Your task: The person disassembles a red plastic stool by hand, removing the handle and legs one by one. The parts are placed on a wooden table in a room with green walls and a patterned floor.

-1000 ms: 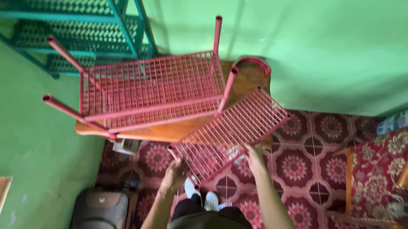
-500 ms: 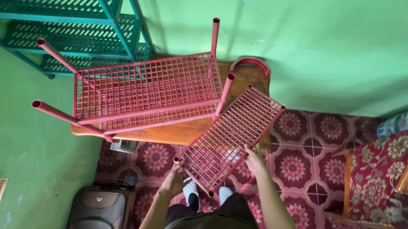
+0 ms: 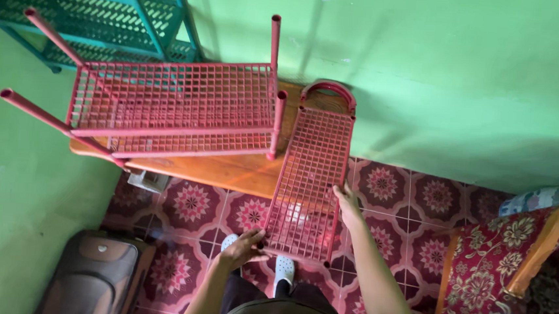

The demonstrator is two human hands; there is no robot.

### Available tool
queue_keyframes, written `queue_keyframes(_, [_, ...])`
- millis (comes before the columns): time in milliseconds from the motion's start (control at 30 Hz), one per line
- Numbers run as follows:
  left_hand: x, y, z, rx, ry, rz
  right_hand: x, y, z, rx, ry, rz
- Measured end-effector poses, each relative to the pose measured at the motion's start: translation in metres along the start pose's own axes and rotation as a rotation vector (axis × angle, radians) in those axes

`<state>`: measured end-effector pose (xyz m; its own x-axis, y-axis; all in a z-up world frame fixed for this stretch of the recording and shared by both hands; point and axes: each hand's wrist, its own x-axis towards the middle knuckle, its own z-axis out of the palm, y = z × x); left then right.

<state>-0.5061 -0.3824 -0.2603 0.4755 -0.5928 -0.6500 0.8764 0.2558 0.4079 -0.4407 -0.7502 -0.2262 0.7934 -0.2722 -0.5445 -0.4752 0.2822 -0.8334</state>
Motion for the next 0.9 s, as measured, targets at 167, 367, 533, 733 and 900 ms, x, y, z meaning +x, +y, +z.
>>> queue_keyframes(167, [0.023,-0.034,0.026,0.001,-0.006,0.140,-0.019,0.023,-0.032,-0.053,-0.079,-0.031])
queue_keyframes(367, [0.043,-0.052,0.048,0.059,0.149,0.098,-0.048,0.049,-0.062,-0.183,-0.069,-0.025])
queue_keyframes(533, [0.066,-0.044,0.063,0.643,0.350,0.279,-0.055,0.058,-0.067,-0.250,-0.014,-0.007])
queue_keyframes(733, [0.078,-0.030,0.065,0.975,0.569,0.232,-0.052,0.065,-0.056,-0.383,0.084,0.040])
queue_keyframes(900, [0.087,-0.025,0.068,1.082,0.685,0.312,-0.048,0.069,-0.049,-0.409,0.122,-0.009])
